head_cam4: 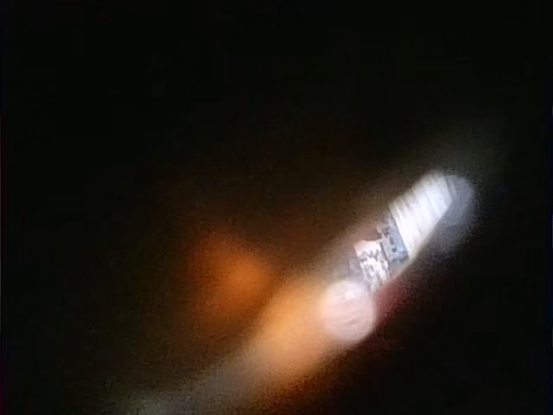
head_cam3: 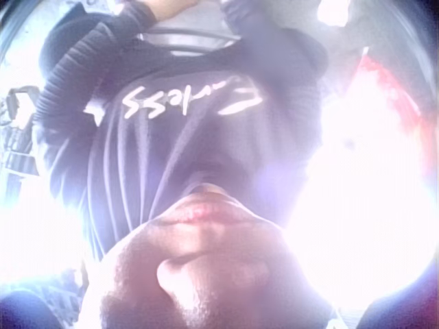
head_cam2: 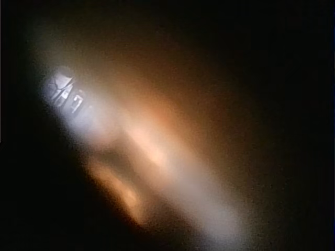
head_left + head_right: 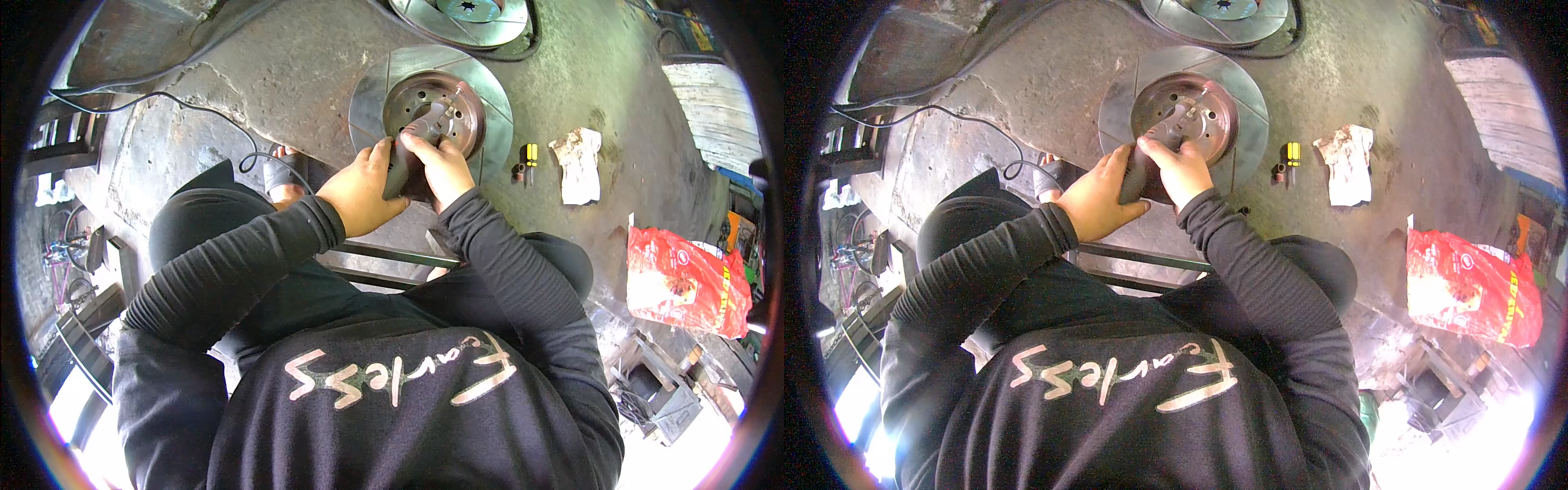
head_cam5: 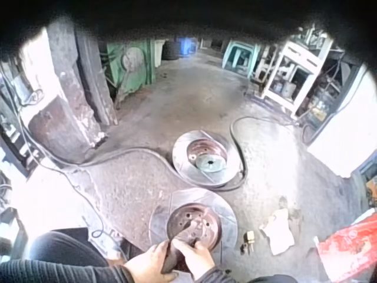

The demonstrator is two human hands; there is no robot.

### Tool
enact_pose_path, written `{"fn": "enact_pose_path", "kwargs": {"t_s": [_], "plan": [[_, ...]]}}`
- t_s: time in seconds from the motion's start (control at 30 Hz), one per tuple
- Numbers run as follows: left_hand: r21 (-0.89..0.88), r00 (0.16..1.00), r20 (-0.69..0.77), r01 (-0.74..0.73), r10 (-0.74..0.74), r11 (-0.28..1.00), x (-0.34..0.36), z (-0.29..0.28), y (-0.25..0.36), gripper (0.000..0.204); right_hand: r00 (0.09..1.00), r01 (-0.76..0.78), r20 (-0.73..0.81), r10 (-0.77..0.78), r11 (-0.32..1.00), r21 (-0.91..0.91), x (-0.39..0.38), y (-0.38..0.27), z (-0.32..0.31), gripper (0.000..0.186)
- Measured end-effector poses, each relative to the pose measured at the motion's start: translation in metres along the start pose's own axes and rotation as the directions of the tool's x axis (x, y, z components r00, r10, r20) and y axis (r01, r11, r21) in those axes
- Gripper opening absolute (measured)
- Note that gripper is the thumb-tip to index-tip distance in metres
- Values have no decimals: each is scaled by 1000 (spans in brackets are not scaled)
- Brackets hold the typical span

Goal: The person uses a handheld rotary tool to grind the surface of a brake disc placed on the floor. They repeatedly move the tool over the disc, pause to wipe it with a cloth, and continue grinding.

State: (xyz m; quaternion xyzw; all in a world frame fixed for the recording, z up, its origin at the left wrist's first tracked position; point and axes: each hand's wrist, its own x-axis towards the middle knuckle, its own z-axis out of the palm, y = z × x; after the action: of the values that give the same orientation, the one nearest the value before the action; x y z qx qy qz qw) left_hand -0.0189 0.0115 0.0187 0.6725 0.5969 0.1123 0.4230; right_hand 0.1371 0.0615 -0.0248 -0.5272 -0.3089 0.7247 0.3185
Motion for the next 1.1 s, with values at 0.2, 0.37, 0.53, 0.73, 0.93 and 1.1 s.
{"fn": "enact_pose_path", "kwargs": {"t_s": [0.2,0.37,0.53,0.73,0.93,1.1], "plan": [[206,999,40,-11,3,978,6,-2,-1,81,989,150,27,-149,947,-283,14,0,-12,35],[250,997,69,5,-23,968,10,1,1,80,998,58,61,-35,898,-436,17,-6,-19,30],[297,995,90,2,-30,955,16,3,3,81,999,16,51,-1,956,-294,24,5,-23,29],[350,998,68,-15,-9,937,17,7,0,81,999,-8,43,17,979,-203,24,5,-21,28],[360,997,80,-10,-20,933,20,4,4,80,998,-60,18,63,989,-132,28,10,-24,28],[364,998,69,-20,-6,931,22,6,2,79,996,-79,19,82,988,-136,25,6,-23,28]]}}
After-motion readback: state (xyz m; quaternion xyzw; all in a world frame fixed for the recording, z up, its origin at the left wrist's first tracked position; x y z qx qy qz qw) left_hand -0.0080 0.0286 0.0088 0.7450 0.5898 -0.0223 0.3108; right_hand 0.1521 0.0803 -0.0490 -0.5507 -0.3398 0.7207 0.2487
